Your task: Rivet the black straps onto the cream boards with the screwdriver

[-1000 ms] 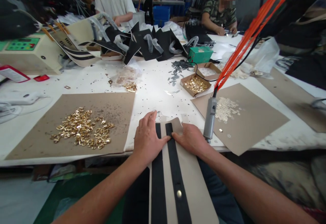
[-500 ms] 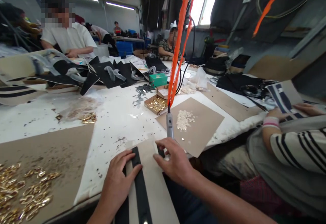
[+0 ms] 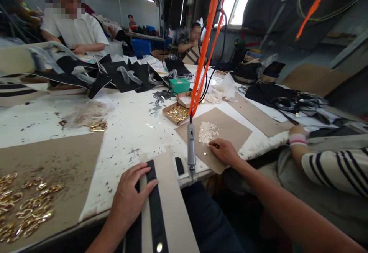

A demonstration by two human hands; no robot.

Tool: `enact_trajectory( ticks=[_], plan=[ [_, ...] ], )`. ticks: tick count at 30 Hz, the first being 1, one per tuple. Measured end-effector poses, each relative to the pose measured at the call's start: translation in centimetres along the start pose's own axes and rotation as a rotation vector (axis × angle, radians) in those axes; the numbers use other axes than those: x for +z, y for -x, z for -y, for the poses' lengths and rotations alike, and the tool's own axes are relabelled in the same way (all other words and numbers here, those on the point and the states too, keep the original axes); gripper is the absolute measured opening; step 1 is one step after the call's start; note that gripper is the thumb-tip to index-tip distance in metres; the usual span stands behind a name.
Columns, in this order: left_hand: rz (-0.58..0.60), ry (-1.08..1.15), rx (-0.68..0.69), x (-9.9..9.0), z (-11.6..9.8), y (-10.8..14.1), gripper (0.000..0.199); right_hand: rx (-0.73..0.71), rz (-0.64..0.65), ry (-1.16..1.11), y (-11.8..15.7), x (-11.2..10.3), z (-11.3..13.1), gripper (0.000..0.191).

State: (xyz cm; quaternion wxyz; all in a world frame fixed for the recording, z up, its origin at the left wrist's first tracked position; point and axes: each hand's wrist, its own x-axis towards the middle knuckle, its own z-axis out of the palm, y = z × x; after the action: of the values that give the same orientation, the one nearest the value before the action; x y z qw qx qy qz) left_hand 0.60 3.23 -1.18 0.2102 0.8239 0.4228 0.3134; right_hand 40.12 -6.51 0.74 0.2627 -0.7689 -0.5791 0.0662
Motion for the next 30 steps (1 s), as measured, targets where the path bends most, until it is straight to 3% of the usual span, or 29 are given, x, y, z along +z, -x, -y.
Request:
enact_trajectory(
  ticks=[13, 22, 30],
  plan=[
    [-0.011, -0.015, 0.024, 0.2, 0.5, -0.1, 0.043, 0.023, -0.004, 0.001, -1.6, 0.2, -0.5, 0.024],
    [-0.024, -0.004, 0.028, 0.0, 0.1, -0.1, 0.04, -0.055, 0.098, 0.224, -1.6, -0.7, 0.0, 0.025],
    [-0.016, 0.005, 0.019, 0.0, 0.1, 0.0, 0.04, -0.034, 0.177, 0.087, -2.2, -1.7, -0.2, 0.022]
  ],
)
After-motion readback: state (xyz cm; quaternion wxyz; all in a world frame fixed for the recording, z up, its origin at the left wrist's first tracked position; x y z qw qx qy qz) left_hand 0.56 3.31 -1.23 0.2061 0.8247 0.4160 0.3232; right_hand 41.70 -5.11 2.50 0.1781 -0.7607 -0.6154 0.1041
